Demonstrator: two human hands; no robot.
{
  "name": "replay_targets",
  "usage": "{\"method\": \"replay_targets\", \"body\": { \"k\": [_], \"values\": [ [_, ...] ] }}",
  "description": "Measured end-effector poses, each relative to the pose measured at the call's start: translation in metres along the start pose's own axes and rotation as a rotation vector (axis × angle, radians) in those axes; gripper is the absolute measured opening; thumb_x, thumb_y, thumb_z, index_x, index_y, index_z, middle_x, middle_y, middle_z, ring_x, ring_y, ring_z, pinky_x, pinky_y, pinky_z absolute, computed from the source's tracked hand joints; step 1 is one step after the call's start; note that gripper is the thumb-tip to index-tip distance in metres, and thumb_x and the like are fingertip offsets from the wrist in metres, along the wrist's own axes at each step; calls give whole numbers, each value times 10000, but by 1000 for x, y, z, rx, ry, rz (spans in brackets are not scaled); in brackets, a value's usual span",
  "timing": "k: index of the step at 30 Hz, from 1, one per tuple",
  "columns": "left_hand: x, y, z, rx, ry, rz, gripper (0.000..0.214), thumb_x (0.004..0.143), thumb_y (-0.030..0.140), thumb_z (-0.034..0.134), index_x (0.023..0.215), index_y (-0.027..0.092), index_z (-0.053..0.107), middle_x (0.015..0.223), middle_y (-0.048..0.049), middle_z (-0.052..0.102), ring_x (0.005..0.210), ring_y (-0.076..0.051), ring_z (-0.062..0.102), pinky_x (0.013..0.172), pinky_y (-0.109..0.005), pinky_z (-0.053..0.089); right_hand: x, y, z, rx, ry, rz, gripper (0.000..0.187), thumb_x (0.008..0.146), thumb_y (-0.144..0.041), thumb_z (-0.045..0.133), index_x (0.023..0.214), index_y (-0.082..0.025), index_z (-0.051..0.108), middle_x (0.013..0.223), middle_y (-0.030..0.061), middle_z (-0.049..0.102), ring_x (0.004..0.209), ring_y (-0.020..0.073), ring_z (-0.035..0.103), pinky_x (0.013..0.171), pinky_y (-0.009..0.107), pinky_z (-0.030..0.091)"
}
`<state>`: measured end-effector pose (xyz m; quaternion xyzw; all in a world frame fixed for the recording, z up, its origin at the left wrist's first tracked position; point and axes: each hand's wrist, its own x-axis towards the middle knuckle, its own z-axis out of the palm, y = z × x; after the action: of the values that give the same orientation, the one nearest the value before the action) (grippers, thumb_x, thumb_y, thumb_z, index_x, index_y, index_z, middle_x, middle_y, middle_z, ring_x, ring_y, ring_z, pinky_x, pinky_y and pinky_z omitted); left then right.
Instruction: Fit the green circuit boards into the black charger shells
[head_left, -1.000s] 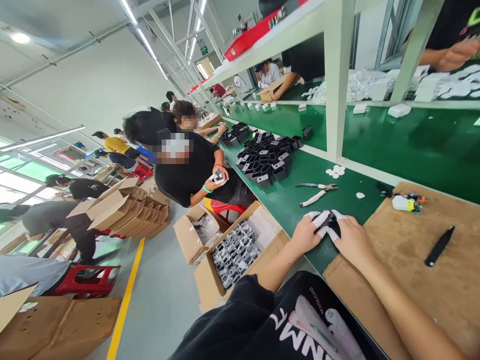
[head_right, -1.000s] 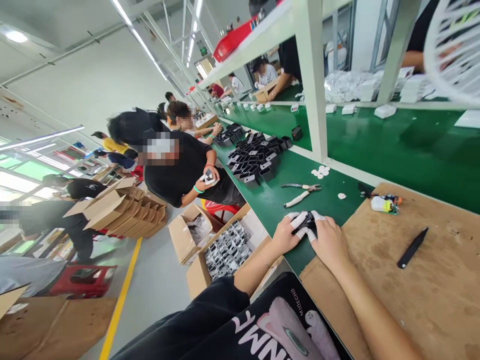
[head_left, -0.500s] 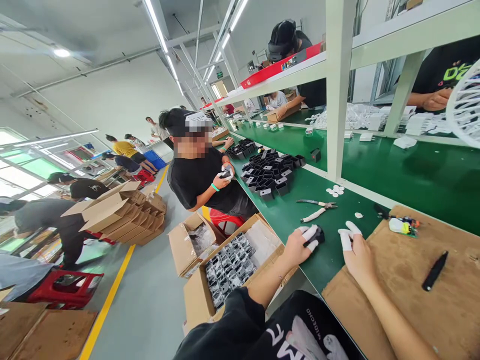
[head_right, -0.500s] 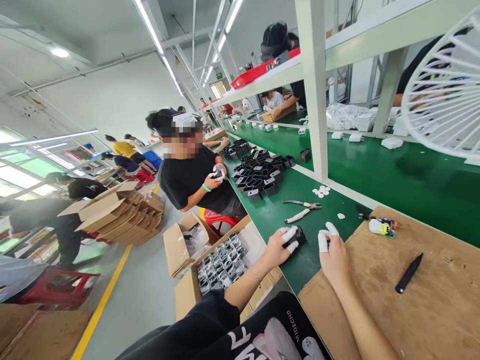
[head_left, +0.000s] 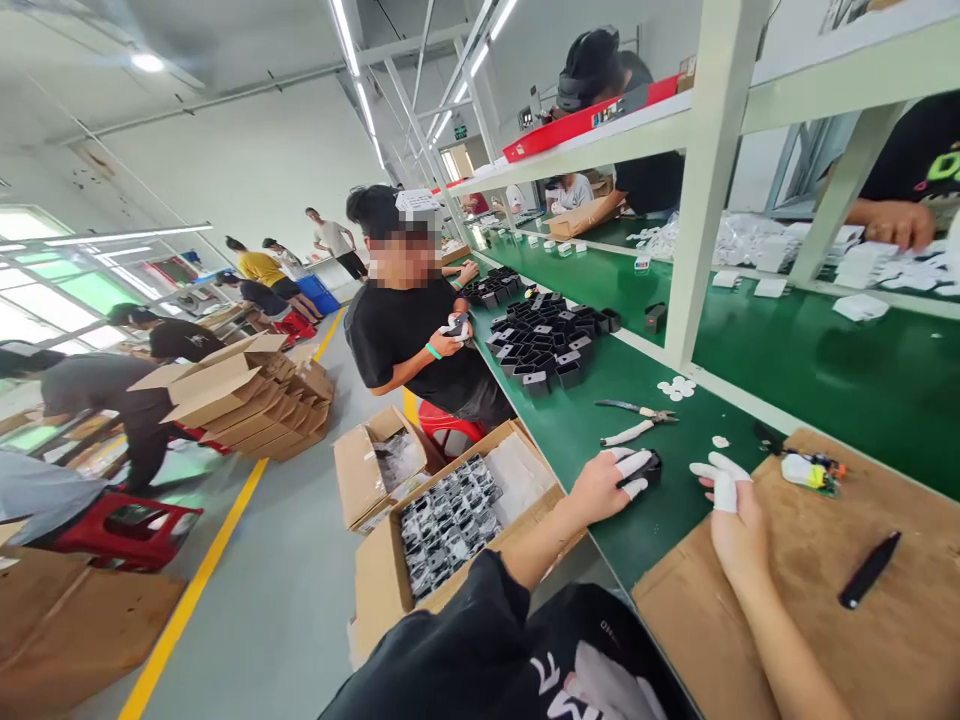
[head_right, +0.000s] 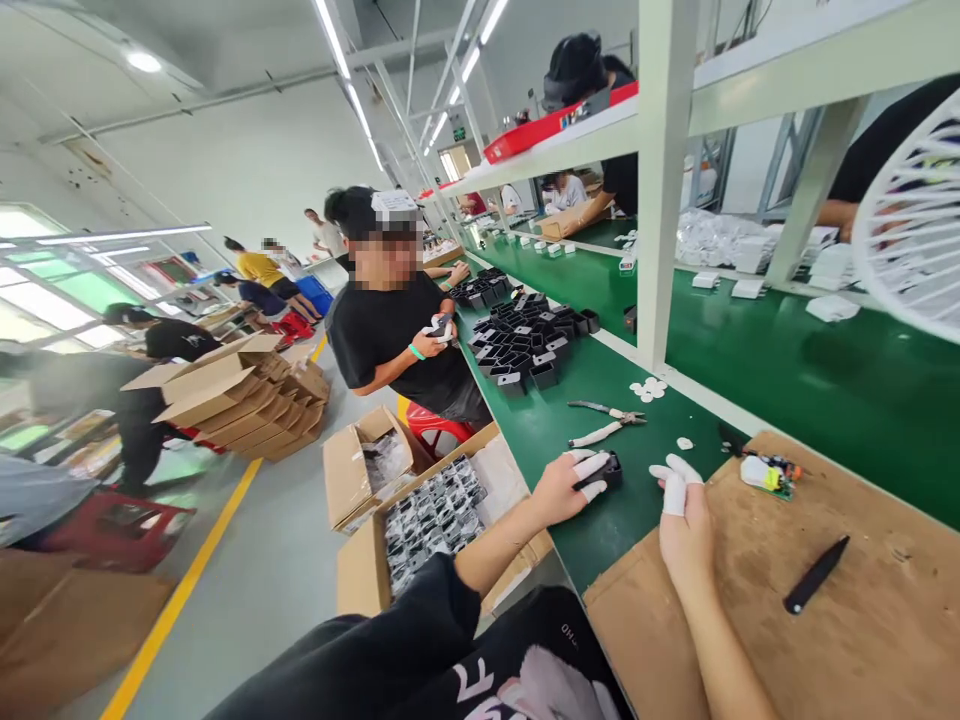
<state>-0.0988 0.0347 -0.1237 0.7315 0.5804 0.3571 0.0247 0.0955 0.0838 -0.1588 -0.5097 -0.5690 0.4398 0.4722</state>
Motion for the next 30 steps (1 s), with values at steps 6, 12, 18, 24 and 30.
{"method": "replay_targets", "body": {
  "k": [6,12,18,24,30],
  "values": [
    [47,18,-66,-73,499,208,529,870,276,639,1378,299,495,1251,-85,650,1142,-197,639,959,-361,556,-1,-5,0,32,-42,-14,622,928,-622,325,1304,-165,516,1185,154,672,1029,249,616,969,512,467],
    [8,9,-18,-113,127,7,428,855,327,646,1270,235,590,1159,-112,700,1040,-218,687,886,-396,591,-2,-6,2,34,-60,-11,591,938,-596,330,1304,-174,522,1187,153,675,1031,256,619,987,520,452],
    [32,17,-72,-213,375,181,465,855,275,669,1300,286,532,1226,-85,656,1132,-202,641,940,-383,559,-6,-10,2,-7,-130,-23,557,932,-576,368,1316,-207,532,1228,119,667,1133,260,591,1087,519,378],
    [3,7,-41,-153,208,154,397,876,279,630,1257,245,525,1097,-98,668,982,-196,670,804,-354,584,-8,-6,2,-16,-133,-21,571,921,-610,355,1276,-209,553,1204,113,681,1112,253,606,1074,511,407],
    [2,7,-41,-182,161,179,426,853,284,664,1249,270,509,1194,-106,629,1063,-202,650,871,-374,556,-8,-4,1,-11,-121,-10,582,917,-623,361,1268,-209,569,1191,113,689,1089,251,620,1053,512,430]
  ]
}}
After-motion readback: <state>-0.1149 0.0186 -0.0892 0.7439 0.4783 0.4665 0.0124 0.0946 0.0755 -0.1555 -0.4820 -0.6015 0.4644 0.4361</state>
